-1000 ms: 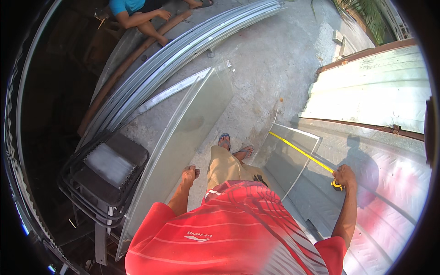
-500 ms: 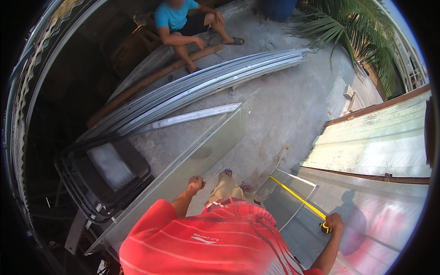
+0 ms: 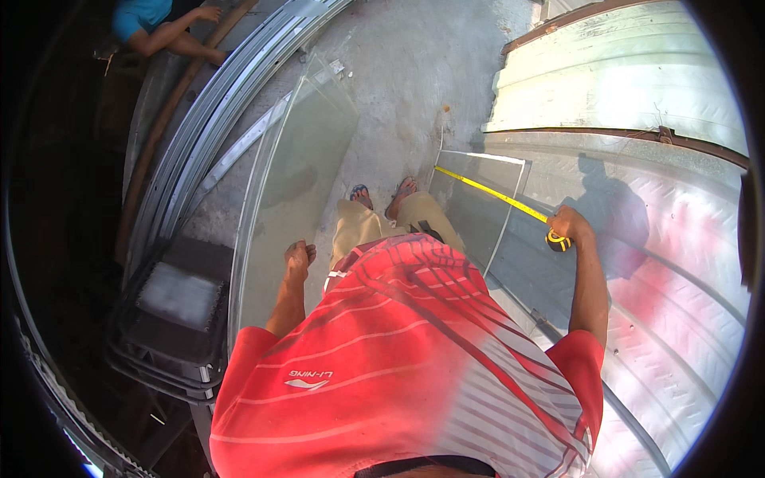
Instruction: The person organizes and moves several large sheets of glass in a storage area, then uses a yellow measuring tape to measure the length of one sheet while another person watches.
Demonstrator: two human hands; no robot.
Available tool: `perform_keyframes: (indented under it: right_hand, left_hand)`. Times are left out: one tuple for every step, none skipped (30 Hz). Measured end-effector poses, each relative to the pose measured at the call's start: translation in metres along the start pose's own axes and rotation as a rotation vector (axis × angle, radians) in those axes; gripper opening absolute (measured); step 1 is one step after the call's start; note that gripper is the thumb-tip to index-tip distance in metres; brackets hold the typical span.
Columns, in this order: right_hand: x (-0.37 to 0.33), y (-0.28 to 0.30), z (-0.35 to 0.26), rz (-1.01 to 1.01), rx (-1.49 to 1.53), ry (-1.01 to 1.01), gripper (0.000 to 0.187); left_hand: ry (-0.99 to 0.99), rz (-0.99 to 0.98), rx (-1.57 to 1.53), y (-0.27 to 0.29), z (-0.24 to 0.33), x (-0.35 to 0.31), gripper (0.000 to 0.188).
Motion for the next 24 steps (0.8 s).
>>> perform_keyframes:
  right_hand:
    - [-0.003,0.001,-0.009,-0.008,0.0,-0.002,0.029]
    - [-0.013,0.016,-0.04,-0.054,-0.108,0.168,0.028]
    - [-0.007,-0.004,-0.032,-0.057,-0.13,0.269,0.029]
    - [-0.004,-0.023,-0.024,-0.057,-0.151,0.368,0.029]
    - [0.002,-0.017,-0.031,-0.061,-0.157,0.384,0.029]
    - [0.0,-0.007,-0.049,-0.13,-0.242,0.464,0.029]
    - [-0.005,0.0,-0.067,-0.199,-0.328,0.544,0.03]
    - [-0.019,0.015,-0.087,-0.163,-0.37,0.453,0.027]
    - [-0.019,0.014,-0.083,-0.176,-0.366,0.44,0.027]
    - [-0.02,0.013,-0.087,-0.173,-0.408,0.576,0.026]
    - [-0.019,0.017,-0.09,-0.162,-0.455,0.717,0.025]
    - [-0.019,0.027,-0.086,-0.136,-0.196,0.642,0.023]
    - [-0.022,0.021,-0.089,-0.166,-0.273,0.624,0.026]
    - [-0.024,0.019,-0.089,-0.178,-0.122,0.429,0.026]
    - [-0.027,0.012,-0.089,-0.189,0.024,0.24,0.027]
    - [-0.031,0.002,-0.1,-0.213,-0.005,0.363,0.031]
    - [-0.033,-0.005,-0.108,-0.236,-0.034,0.483,0.035]
    - [-0.035,-0.01,-0.113,-0.303,0.147,0.304,0.036]
    - [-0.039,-0.015,-0.121,-0.366,0.325,0.12,0.037]
    - [-0.043,-0.022,-0.133,-0.384,0.321,0.117,0.037]
    - [-0.046,-0.029,-0.145,-0.477,0.498,0.087,0.034]
    - [-0.051,-0.036,-0.152,-0.569,0.676,0.052,0.033]
    - [-0.051,-0.042,-0.153,-0.577,0.674,0.05,0.033]
    - [-0.05,-0.054,-0.156,-0.641,0.998,-0.049,0.032]
  left_hand:
    - [0.038,0.005,0.008,0.005,-0.009,0.002,0.029]
    - [0.044,0.023,0.001,0.014,-0.018,-0.001,0.029]
    - [0.039,0.018,-0.01,0.012,-0.022,-0.001,0.029]
    - [0.036,0.013,-0.023,0.011,-0.027,-0.002,0.029]
    - [0.038,0.03,-0.029,0.017,-0.034,-0.005,0.029]
    - [0.057,0.02,-0.058,0.018,-0.041,-0.008,0.03]
    - [0.074,0.01,-0.089,0.021,-0.047,-0.011,0.03]
    - [0.077,0.016,-0.086,0.018,-0.05,-0.014,0.03]
    - [0.067,0.02,-0.101,0.011,-0.052,-0.02,0.032]
    - [0.056,0.026,-0.117,0.007,-0.051,-0.026,0.033]
    - [0.061,0.021,-0.119,0.002,-0.048,-0.029,0.033]
    - [0.108,0.035,-0.099,-0.003,-0.049,-0.03,0.034]
    - [0.155,0.051,-0.08,-0.008,-0.05,-0.032,0.035]
    - [0.152,0.047,-0.086,-0.011,-0.051,-0.031,0.035]
    - [0.158,-0.014,-0.112,-0.014,-0.061,-0.029,0.036]
    - [0.165,-0.079,-0.14,-0.02,-0.067,-0.028,0.037]
    - [0.164,-0.084,-0.15,-0.028,-0.064,-0.028,0.037]
    - [0.13,-0.083,-0.139,-0.031,-0.062,-0.036,0.039]
    - [0.096,-0.083,-0.127,-0.034,-0.06,-0.044,0.04]
    - [0.11,-0.075,-0.119,-0.037,-0.053,-0.057,0.04]
    - [0.1,-0.049,-0.021,-0.044,-0.033,-0.074,0.04]
    - [0.1,-0.032,0.032,-0.044,-0.028,-0.083,0.041]
    - [0.097,-0.021,0.082,-0.046,-0.024,-0.09,0.041]
    - [0.092,-0.005,0.099,-0.045,-0.026,-0.093,0.039]
Point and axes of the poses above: each hand's wrist, its own x-axis towards the middle knuckle, its own y-axis out of the back of the hand, z = x × y, the point moved 6 cm from there along x, towards the middle knuckle, and after that the axes turned 7 degrees about -x, right-handed, at the moved point
